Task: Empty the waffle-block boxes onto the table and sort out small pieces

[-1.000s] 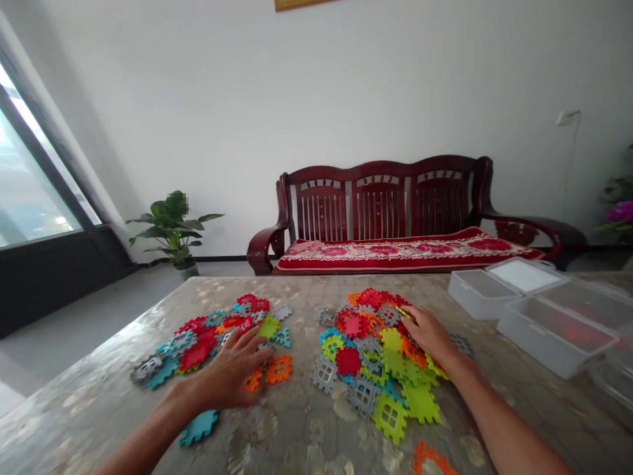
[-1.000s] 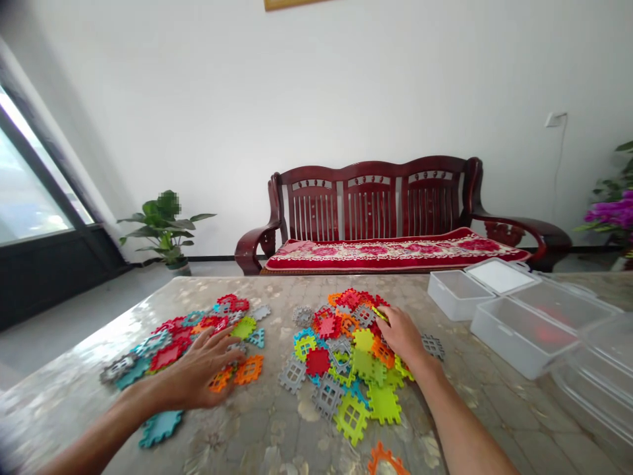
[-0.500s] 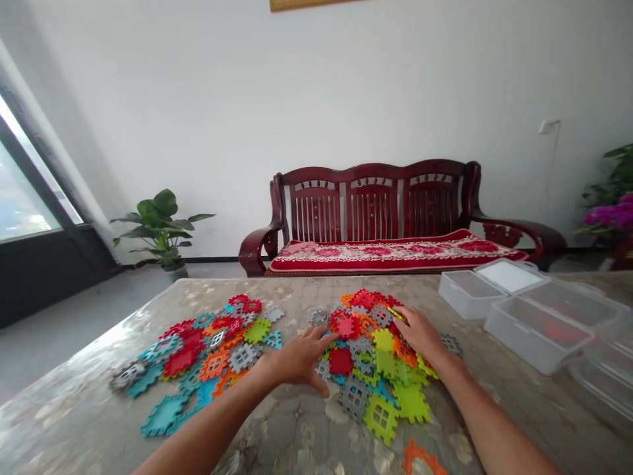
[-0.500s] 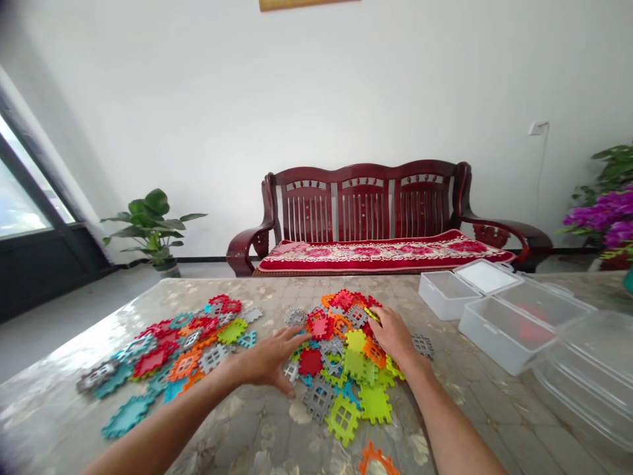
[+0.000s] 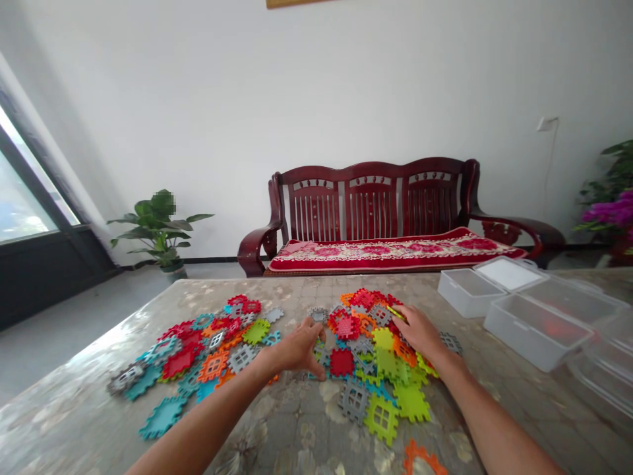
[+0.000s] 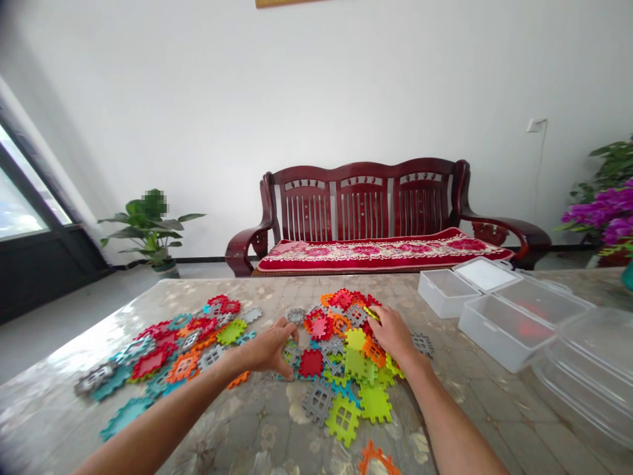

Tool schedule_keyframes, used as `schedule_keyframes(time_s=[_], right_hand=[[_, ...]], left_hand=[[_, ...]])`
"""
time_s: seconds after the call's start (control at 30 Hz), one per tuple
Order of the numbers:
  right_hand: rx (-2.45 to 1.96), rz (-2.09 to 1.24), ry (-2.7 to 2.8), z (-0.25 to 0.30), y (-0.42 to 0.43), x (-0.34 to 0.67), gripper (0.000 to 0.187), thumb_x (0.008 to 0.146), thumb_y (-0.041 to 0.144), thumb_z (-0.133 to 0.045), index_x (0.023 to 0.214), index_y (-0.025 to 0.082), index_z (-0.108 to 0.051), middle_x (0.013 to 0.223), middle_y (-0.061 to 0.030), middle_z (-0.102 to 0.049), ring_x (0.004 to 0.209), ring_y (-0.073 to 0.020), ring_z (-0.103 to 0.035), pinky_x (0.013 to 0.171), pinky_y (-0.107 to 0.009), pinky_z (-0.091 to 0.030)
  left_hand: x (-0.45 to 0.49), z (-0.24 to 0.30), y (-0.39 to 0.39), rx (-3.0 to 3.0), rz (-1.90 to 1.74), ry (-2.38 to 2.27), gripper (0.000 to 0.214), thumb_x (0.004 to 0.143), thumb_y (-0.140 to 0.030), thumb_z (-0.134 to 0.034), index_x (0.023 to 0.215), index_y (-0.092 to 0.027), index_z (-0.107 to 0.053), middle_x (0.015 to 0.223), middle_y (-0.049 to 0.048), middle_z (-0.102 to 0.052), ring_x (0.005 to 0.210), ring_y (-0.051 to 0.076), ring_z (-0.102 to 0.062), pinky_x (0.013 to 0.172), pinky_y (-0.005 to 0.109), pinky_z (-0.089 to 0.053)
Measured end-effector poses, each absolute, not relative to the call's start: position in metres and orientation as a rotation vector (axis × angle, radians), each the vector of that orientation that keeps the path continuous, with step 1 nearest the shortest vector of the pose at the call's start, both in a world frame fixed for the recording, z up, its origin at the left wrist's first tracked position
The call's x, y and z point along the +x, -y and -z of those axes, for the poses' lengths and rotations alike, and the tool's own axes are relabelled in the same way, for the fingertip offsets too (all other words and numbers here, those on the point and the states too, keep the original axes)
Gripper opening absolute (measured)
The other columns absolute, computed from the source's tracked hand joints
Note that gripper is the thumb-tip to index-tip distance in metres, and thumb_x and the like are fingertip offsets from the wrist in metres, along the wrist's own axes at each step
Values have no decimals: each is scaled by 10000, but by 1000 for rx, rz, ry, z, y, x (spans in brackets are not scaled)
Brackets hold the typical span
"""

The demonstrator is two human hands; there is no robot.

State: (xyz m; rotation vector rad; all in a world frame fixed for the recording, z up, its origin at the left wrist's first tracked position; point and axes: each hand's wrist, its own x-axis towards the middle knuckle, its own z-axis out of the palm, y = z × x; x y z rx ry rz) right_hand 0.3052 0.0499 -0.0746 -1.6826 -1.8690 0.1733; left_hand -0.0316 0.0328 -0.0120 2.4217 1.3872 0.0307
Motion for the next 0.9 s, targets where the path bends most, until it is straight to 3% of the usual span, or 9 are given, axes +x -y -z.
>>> schedule_keyframes(time_s=[0.23, 0.43, 0.6, 0.7, 0.83, 0.9], right_hand=[[-1690, -168, 1873, 76, -51, 306, 391, 902, 334, -451, 1196, 211, -678, 1159, -103, -708, 1107, -259, -628, 999, -374, -443], [-1687, -184, 1864, 76, -51, 306, 374, 893, 326, -467, 1174, 221, -691, 1139, -100, -716, 1092, -261, -633, 985, -373, -448], [-1687, -205, 1848, 74, -50, 305, 374, 894, 325, -475, 1177, 213, -693, 1154, -100, -713, 1098, -254, -630, 990, -361, -440], [-1686, -202, 1854, 74, -50, 304, 386, 893, 316, -468, 1181, 184, -690, 1169, -118, -706, 1108, -262, -626, 1001, -371, -434], [-1688, -199, 1859, 73, -49, 303, 396, 898, 317, -458, 1186, 167, -685, 1181, -137, -697, 1108, -276, -626, 996, -386, -440], [-1692, -202, 1857, 72, -49, 303, 390, 897, 317, -462, 1181, 177, -689, 1172, -133, -702, 1107, -278, -626, 993, -390, -442]], left_hand=[[-39, 15, -28, 2300, -106, -1371, 475, 587, -353, -803, 981, -221, -573, 926, -26, -637, 868, 193, -577, 720, 254, -405], [-97, -3, -20, 2314, -120, -1573, 307, 643, -297, -672, 915, -204, -565, 829, -32, -634, 792, 175, -571, 670, 254, -382], [-173, -14, -21, 2220, 61, -1836, 413, 646, -285, -627, 1051, -208, -605, 886, 10, -689, 852, 239, -642, 717, 298, -447], [-199, -21, -28, 2180, 132, -1948, 493, 613, -252, -639, 1105, -231, -646, 1062, 47, -718, 990, 287, -660, 817, 342, -492], [-173, -30, -46, 2348, -78, -2006, 527, 733, -365, -632, 1248, -256, -625, 1223, 68, -689, 1148, 289, -623, 990, 374, -458], [-139, -29, -57, 2414, -175, -1901, 491, 785, -447, -616, 1224, -228, -643, 1241, 79, -684, 1158, 275, -625, 1008, 345, -451]])
